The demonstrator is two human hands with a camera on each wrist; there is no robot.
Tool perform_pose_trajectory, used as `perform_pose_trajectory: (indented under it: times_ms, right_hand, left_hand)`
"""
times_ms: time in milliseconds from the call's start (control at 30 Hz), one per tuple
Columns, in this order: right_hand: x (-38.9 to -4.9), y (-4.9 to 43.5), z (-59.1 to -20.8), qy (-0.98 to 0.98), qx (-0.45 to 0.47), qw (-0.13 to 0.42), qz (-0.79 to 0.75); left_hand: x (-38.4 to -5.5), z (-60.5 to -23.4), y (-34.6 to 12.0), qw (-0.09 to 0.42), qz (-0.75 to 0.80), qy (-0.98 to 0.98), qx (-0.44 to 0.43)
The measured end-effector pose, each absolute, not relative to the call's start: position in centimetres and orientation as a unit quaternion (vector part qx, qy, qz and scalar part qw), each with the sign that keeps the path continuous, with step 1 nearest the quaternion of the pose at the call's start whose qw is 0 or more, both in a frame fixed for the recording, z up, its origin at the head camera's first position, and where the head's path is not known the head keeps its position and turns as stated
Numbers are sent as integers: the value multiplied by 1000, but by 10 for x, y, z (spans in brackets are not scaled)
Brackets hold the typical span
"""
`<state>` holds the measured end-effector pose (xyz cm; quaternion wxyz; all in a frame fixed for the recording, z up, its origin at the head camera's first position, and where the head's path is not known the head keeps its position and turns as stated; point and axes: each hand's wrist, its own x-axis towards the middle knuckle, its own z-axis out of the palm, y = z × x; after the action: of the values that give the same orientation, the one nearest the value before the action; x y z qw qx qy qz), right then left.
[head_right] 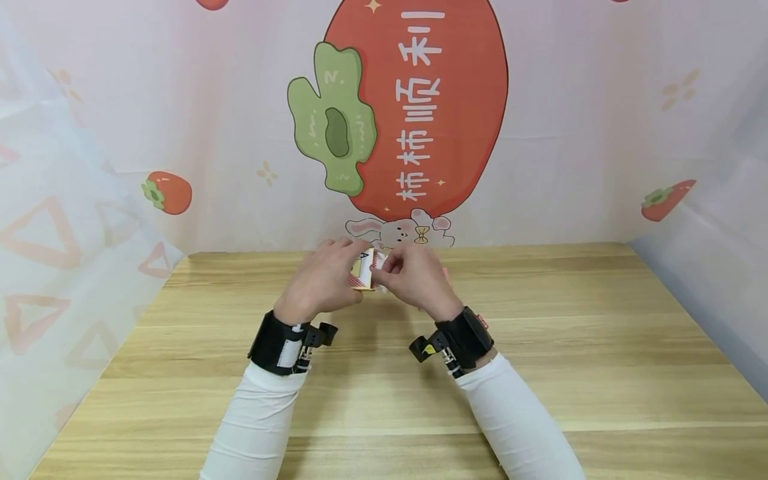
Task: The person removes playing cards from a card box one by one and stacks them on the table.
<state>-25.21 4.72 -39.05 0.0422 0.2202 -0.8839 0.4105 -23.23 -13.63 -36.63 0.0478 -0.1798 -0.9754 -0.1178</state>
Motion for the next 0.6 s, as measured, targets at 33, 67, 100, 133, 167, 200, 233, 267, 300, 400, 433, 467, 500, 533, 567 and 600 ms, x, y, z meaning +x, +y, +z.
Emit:
perform_pose_trajectory:
  times_ms: [33,67,100,133,167,200,233,267,300,400,433,467,500,533,567,600]
  right_hand:
    - [-253,47,-392,-886,218,40,407]
    - [-253,47,-392,-888,217,38,404]
    - [-253,47,-392,-890,214,36,401]
    - [-254,48,-392,-891,212,32,400]
    - [-254,48,-392,-891,213,29,401]
    - [-254,49,-392,-891,212,26,401]
    - [-255,50,-391,-891,211,22,401]
    - [-255,51,-389,-891,209,16,402]
    - [-255,53,-388,-891,208,10,404]
    - [-257,58,-385,-887,208,-12,411]
    - [-257,60,-383,-886,208,-20,415]
    - [-258,62,-382,-883,209,-29,419]
    - [-258,64,-381,-881,210,-37,423]
    - [-259,66,-381,-879,212,-44,425]
    - [-260,68,-380,-877,213,-51,427]
    - [-260,70,-380,-876,215,-56,428]
  left_hand:
    - [-232,-366,-136,49,-118,-975,-182]
    - [-232,-367,-136,50,-119,-974,-184]
    - [-232,-367,-135,51,-120,-974,-185]
    - [-233,-367,-135,51,-121,-974,-186]
    - [-233,-367,-135,51,-121,-974,-186]
    - [-233,-367,-135,51,-120,-974,-185]
    - [-233,-367,-136,50,-121,-974,-184]
    - [-233,-367,-136,50,-122,-974,-182]
    - [-233,-367,-136,49,-122,-975,-180]
    - [-233,-367,-138,46,-126,-975,-176]
    - [-233,-367,-138,44,-128,-975,-175]
    - [-233,-367,-138,42,-129,-975,-174]
    - [-233,-367,-139,41,-132,-975,-173]
    - [-233,-367,-139,38,-133,-975,-171]
    - [-233,-367,-139,36,-133,-976,-169]
    - [-234,-367,-140,35,-135,-976,-167]
